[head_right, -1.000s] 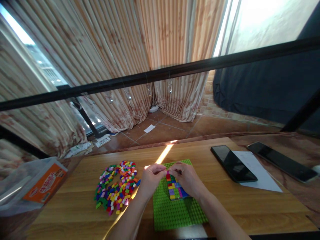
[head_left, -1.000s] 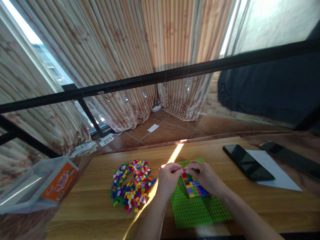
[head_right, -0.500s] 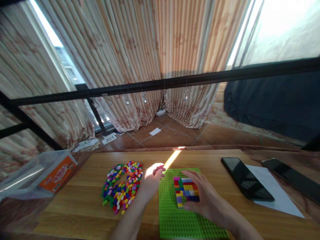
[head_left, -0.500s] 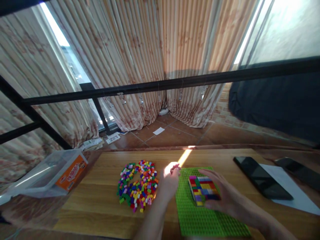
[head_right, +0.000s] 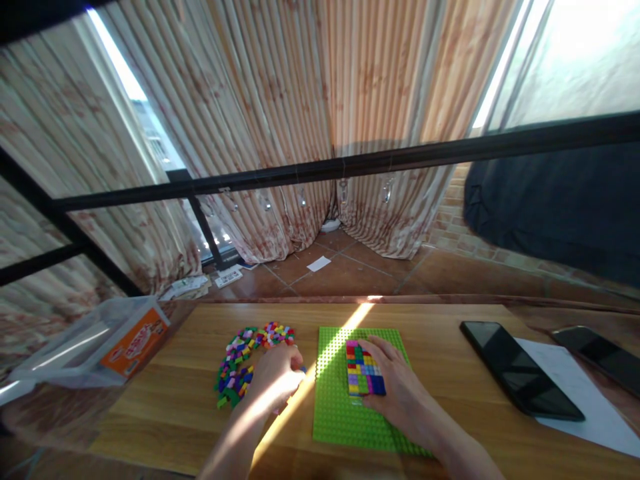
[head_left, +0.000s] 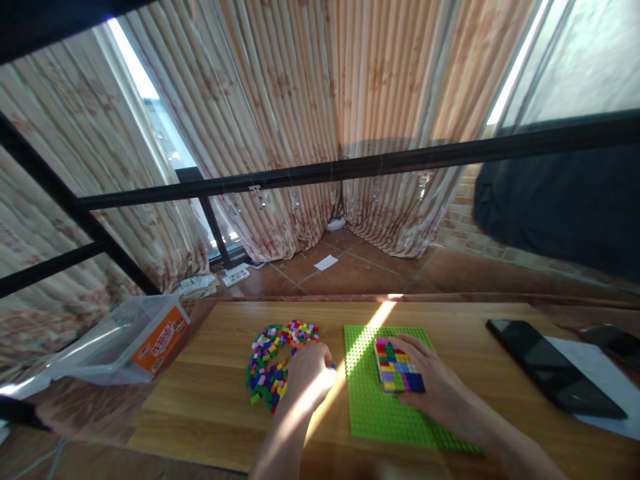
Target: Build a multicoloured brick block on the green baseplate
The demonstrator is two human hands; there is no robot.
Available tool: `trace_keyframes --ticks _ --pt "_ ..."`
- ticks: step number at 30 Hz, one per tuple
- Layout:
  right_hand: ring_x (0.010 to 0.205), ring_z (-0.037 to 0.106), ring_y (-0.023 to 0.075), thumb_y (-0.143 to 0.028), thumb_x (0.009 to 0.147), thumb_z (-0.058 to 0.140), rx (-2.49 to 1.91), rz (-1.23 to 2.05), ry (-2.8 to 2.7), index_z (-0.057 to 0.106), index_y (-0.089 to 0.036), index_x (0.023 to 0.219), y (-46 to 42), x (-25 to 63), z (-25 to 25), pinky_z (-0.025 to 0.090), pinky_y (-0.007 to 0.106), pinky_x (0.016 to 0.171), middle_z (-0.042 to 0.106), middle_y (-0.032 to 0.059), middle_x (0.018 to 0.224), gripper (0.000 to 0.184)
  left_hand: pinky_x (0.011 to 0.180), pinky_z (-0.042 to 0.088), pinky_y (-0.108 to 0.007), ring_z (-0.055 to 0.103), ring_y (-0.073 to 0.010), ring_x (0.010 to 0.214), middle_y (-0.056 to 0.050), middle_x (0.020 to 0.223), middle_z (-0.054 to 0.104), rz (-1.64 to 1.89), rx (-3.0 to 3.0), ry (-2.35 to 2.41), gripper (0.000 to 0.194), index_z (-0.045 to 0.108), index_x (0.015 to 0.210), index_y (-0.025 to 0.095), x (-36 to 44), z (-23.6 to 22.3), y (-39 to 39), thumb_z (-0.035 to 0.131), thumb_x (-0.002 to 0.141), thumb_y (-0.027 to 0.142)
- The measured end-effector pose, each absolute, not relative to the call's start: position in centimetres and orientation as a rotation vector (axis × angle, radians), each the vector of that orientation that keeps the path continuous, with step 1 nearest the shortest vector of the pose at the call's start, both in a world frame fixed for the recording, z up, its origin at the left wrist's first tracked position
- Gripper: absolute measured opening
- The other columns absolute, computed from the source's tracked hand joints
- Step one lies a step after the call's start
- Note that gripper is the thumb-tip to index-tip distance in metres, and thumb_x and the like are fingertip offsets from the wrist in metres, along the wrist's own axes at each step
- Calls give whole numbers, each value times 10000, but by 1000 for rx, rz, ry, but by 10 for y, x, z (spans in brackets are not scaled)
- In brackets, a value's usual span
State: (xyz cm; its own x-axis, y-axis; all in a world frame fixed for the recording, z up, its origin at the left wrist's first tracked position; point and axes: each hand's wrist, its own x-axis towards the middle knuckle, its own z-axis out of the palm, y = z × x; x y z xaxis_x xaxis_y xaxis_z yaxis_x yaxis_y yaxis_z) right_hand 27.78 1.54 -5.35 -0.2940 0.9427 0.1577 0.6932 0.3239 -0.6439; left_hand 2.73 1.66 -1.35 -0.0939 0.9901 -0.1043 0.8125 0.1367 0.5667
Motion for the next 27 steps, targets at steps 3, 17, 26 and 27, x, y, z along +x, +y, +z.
trace_keyframes --ticks 3,17,26,27 --pt "1299 391 288 -158 592 688 -1436 642 -2076 438 -268 1333 14 271 -52 330 467 1071 384 109 1429 790 719 433 -299 628 -223 773 -57 696 665 481 1831 1971 175 655 638 194 28 -17 17 558 618 50" --pt "1292 413 282 -441 786 606 -1405 519 -2036 443 -275 1324 14 280 -49 383 464 1047 417 85 1417 586 689 421 -281 626 -219 792 -81 797 671 439 1926 2034 148 614 782 190 35 -10 20 483 756 128" --pt "1123 571 298 -478 846 507 -1407 351 -2000 611 -260 1130 23 285 -61 462 486 971 594 98 1231 373 713 452 -314 647 -254 852 -122 875 696 295 1830 2037 215 631 904 184 56 -8 21 504 742 121" --pt "1110 580 301 -483 845 502 -1402 335 -1994 613 -267 1121 24 287 -64 471 489 959 603 95 1218 368 715 454 -309 648 -250 857 -122 884 696 291 1823 2045 228 634 908 182 56 -9 21 506 735 108"
